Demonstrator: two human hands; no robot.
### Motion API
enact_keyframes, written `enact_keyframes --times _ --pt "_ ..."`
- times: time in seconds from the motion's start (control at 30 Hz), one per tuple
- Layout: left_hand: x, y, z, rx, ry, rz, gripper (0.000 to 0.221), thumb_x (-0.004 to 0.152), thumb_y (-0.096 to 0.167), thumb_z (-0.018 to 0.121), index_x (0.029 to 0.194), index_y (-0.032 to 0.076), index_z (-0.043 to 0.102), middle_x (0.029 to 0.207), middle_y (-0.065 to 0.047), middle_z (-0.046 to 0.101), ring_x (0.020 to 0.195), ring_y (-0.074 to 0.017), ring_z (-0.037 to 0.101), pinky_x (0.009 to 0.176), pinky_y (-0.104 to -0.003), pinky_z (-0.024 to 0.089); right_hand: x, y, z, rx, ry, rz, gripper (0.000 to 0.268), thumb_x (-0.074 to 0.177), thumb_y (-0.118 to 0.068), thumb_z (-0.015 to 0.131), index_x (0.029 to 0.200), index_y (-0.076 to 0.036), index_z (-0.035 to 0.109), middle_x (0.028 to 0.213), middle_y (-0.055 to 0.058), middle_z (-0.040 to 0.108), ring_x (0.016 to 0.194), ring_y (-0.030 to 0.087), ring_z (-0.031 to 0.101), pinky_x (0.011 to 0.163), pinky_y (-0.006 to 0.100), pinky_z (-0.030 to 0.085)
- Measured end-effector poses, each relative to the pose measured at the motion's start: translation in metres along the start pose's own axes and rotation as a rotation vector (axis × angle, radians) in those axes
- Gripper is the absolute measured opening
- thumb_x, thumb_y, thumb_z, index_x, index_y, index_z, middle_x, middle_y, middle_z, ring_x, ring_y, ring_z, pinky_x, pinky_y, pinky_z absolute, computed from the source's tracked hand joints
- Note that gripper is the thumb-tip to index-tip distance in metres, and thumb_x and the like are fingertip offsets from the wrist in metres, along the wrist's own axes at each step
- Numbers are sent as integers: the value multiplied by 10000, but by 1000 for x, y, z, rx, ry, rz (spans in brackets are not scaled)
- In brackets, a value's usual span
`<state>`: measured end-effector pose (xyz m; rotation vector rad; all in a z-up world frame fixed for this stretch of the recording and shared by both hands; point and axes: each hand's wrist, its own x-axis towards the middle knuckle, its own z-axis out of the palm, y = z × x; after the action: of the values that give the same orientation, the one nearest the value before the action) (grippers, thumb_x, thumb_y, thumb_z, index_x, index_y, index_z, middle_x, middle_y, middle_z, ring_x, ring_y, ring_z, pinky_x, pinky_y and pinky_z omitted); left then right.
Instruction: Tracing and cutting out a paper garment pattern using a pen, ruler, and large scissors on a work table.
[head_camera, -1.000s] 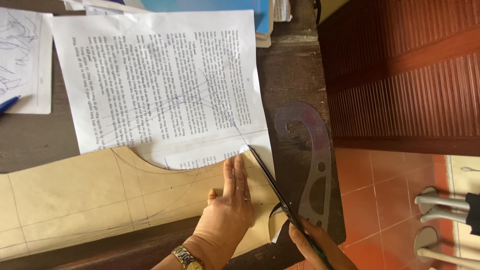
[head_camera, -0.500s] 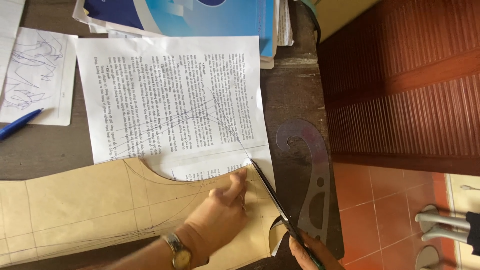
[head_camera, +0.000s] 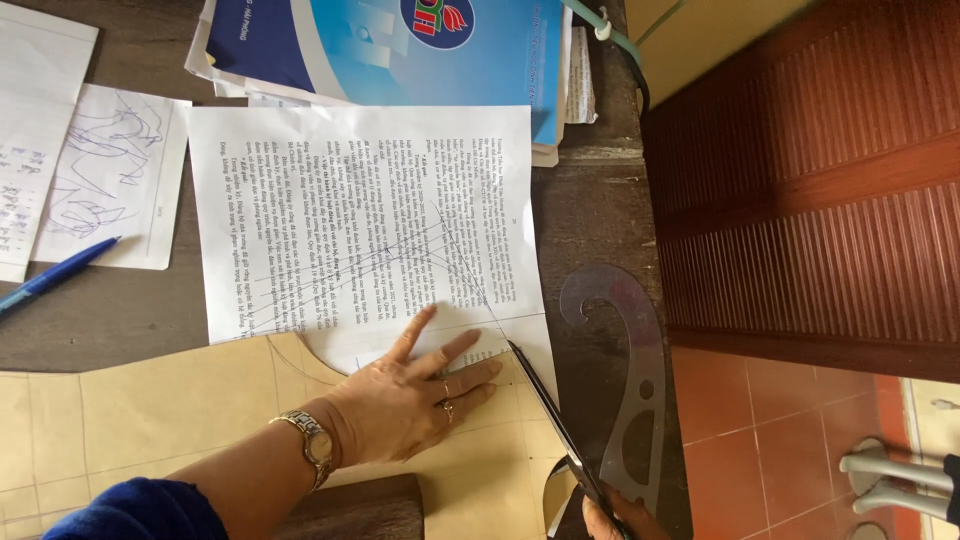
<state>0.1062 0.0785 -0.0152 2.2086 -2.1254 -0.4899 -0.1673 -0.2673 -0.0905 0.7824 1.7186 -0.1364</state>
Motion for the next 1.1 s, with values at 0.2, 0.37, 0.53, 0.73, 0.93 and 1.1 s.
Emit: enact_keyframes --times 0.2,0.37,0.53,0.73,0.93,1.1 --pt "-5 -2 19 51 462 -63 516 958 413 286 1439 233 333 1562 18 226 1465 -430 18 1044 -824 2 16 -18 -5 -1133 -388 189 515 934 -458 448 536 -132 414 416 -19 340 357 63 402 413 194 365" --pt "-8 -2 11 -39 537 -59 482 994 393 300 1408 194 444 1509 14 377 1444 -411 159 1039 -816 45 30 -50 0 -305 -53 84 166 860 -430 655 801 -277 679 646 -200 615 609 -151 602 622 25 495" --pt "-8 -2 13 -50 539 -59 484 994 402 297 1404 196 453 1515 12 372 1446 -413 155 1041 -814 40 26 -37 -2 -1342 -538 206 523 959 -458 378 600 -82 438 466 48 404 381 137 412 430 260 374" --pt "-8 -1 12 -22 587 -84 464 981 400 352 1373 207 507 1494 -1 411 1433 -380 218 1048 -801 94 31 -47 0 48 -33 277 80 832 -150 721 853 -73 722 843 13 743 810 78 712 759 168 536" --pt "-6 -1 17 -25 498 -86 507 976 430 278 1412 220 432 1507 4 364 1454 -397 137 1048 -818 56 13 -16 9 -1799 -369 -603 467 986 -308 432 805 101 565 722 182 521 661 227 510 713 327 408" --pt "-6 -2 14 -10 537 -83 487 973 430 329 1380 218 490 1473 1 422 1439 -396 190 1051 -807 91 -1 7 13 -2100 -424 -597 595 917 -484 401 774 49 626 638 81 506 598 168 491 641 289 374"
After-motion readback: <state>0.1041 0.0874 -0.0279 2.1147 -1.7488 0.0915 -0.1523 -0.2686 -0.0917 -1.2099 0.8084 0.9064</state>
